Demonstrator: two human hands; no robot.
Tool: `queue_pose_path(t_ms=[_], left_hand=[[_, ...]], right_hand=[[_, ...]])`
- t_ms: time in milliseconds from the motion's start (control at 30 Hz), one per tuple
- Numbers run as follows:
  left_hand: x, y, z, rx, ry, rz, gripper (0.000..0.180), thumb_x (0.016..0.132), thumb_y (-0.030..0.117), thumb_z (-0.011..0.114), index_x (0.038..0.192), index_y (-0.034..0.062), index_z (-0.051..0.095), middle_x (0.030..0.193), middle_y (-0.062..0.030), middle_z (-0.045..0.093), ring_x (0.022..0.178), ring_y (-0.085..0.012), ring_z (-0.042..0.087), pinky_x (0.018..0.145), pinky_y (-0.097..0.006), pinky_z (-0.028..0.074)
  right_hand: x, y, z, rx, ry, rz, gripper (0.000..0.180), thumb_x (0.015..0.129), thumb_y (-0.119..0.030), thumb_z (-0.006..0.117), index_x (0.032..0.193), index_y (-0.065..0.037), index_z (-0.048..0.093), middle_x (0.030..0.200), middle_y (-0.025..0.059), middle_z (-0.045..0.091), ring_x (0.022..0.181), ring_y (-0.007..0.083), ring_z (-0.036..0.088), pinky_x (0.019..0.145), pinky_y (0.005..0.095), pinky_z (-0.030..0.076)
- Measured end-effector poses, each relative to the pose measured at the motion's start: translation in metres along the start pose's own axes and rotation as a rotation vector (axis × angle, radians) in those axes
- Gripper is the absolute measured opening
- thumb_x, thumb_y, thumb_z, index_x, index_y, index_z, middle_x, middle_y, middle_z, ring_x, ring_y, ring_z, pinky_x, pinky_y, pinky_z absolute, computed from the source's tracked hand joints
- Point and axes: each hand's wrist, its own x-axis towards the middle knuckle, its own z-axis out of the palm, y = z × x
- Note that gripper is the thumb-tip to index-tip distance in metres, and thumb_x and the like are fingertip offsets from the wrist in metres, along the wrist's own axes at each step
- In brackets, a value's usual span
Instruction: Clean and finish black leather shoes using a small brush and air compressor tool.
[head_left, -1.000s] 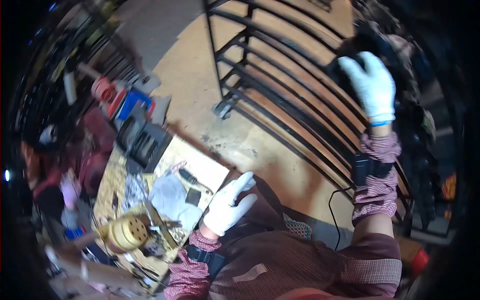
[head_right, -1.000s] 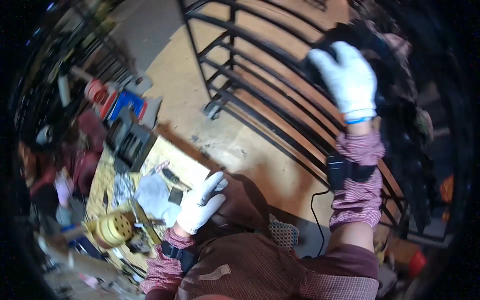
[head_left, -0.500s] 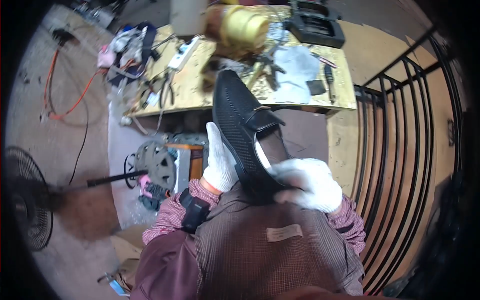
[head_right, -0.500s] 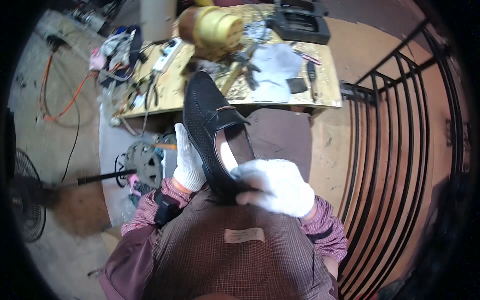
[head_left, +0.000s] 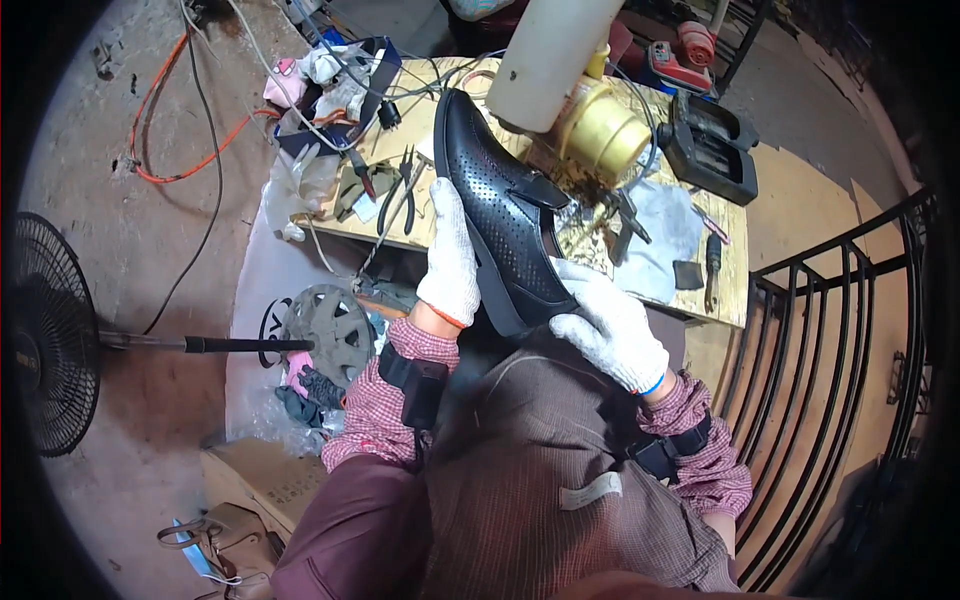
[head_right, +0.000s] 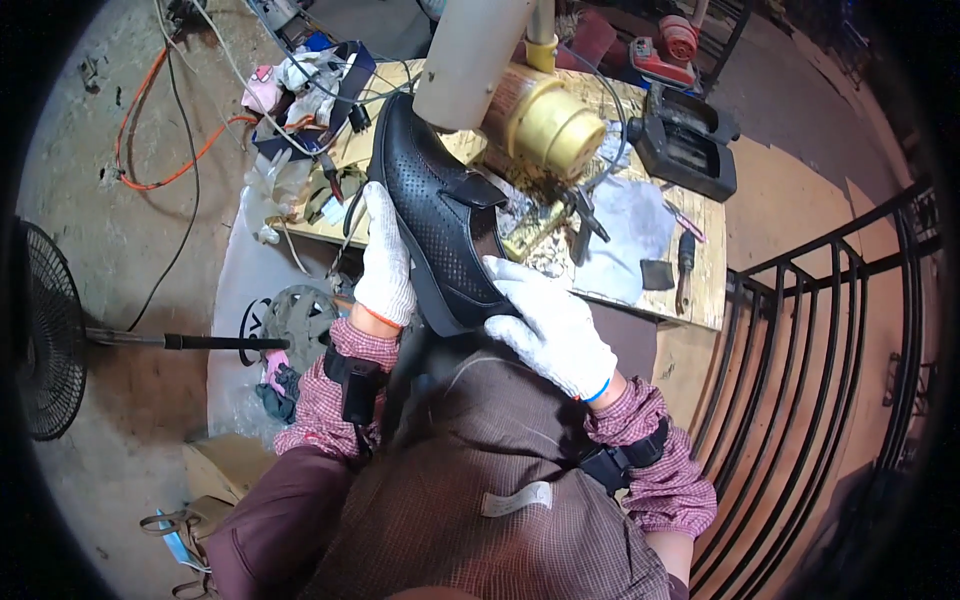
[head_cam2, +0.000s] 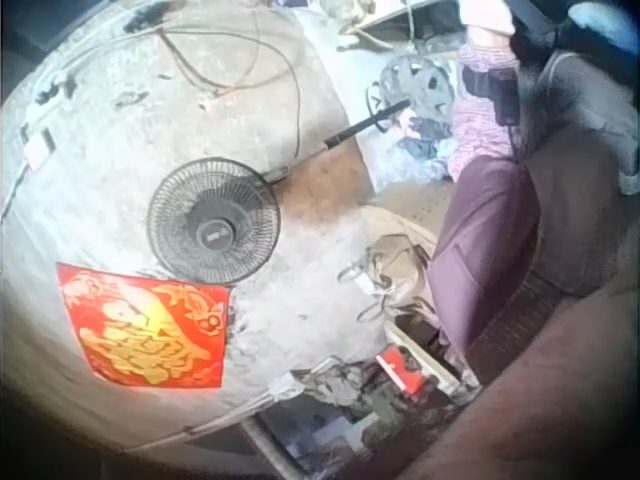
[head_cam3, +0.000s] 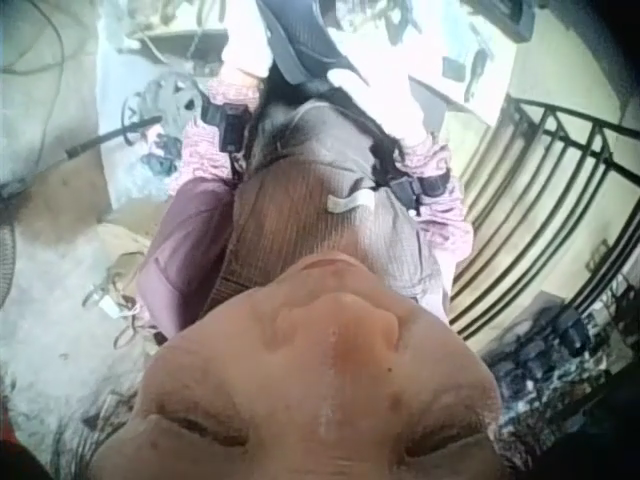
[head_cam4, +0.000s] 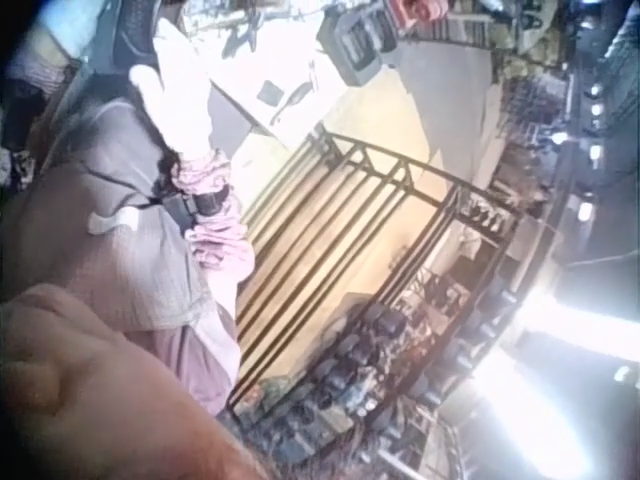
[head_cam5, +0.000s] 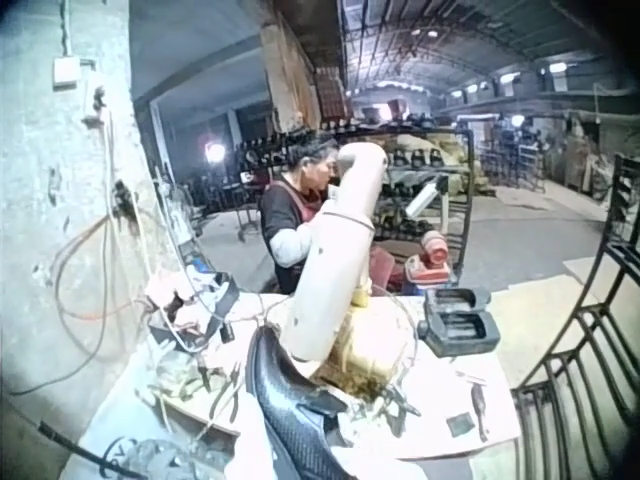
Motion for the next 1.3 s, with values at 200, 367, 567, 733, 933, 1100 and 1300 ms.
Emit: queue_pose_path(t_ms=[200,367,567,733,933,1100,1300], left_hand=[[0.03,0.024,0.008,-0.014,0.022,0.043,0.071,0.099,0.066,0.042,0.139,0.0077,0.053,0.128,-0.0126,0.064,0.108,-0.0252,0.066,0.096,-0.039,0.054],[0.047,0.039,0.001,-0.074,-0.007,0.033,0.067,0.099,0.062,0.046,0.137,0.0073,0.055,0.125,-0.0131,0.066,0.105,-0.0263,0.067,0.094,-0.041,0.055],[0.043,0.038,-0.017,-0.08,-0.015,0.048,0.069,0.099,0.062,0.047,0.141,0.0069,0.051,0.129,-0.0136,0.064,0.109,-0.0277,0.066,0.097,-0.043,0.054],[-0.006,-0.009,-0.035,-0.187,-0.134,-0.05,0.09,0.094,0.078,0.029,0.15,0.0087,0.038,0.142,-0.0168,0.053,0.125,-0.0347,0.055,0.106,-0.048,0.047],[-0.005,-0.08,-0.081,-0.453,-0.306,-0.469,0.075,0.1,0.066,0.035,0.145,0.006,0.044,0.135,-0.0189,0.056,0.12,-0.033,0.058,0.108,-0.046,0.046],[0.047,-0.09,-0.088,-0.648,-0.315,-0.433,0.048,0.104,0.036,0.048,0.13,-0.0047,0.048,0.108,-0.0158,0.062,0.105,-0.0329,0.063,0.104,-0.049,0.05],[0.055,-0.047,-0.048,-0.683,-0.554,-0.353,0.054,0.106,0.036,0.045,0.144,-0.0013,0.04,0.127,-0.0202,0.058,0.125,-0.037,0.055,0.11,-0.055,0.044]], right_hand=[[0.036,0.024,0.008,0.219,-0.035,0.138,0.047,0.087,-0.02,0.072,0.129,0.0,0.061,0.137,0.0156,0.06,0.124,0.0327,0.059,0.103,0.0388,0.047],[0.064,0.029,0.011,0.283,-0.066,0.188,0.052,0.09,-0.02,0.07,0.137,-0.005,0.056,0.137,0.0153,0.059,0.125,0.032,0.058,0.106,0.0379,0.045],[0.07,0.025,0.018,0.309,-0.061,0.166,0.049,0.089,-0.017,0.069,0.135,-0.002,0.057,0.135,0.016,0.06,0.125,0.0303,0.058,0.106,0.0379,0.045],[0.022,-0.02,0.021,-0.236,-0.333,-0.072,0.042,0.079,-0.019,0.072,0.119,-0.007,0.066,0.125,0.0112,0.065,0.089,0.0266,0.066,0.078,0.0343,0.053],[-0.005,-0.045,-0.031,-0.247,-0.064,-0.17,0.048,0.08,-0.031,0.072,0.122,-0.009,0.068,0.128,0.0146,0.064,0.092,0.0258,0.07,0.072,0.0339,0.054],[-0.064,-0.024,-0.05,-0.446,0.106,0.228,0.046,0.088,-0.034,0.07,0.125,-0.007,0.067,0.131,0.0197,0.063,0.111,0.0329,0.066,0.081,0.0385,0.052],[-0.12,-0.012,-0.043,-0.438,0.132,0.439,0.044,0.087,-0.027,0.073,0.125,-0.006,0.066,0.132,0.0201,0.063,0.115,0.0354,0.064,0.091,0.0421,0.05]])
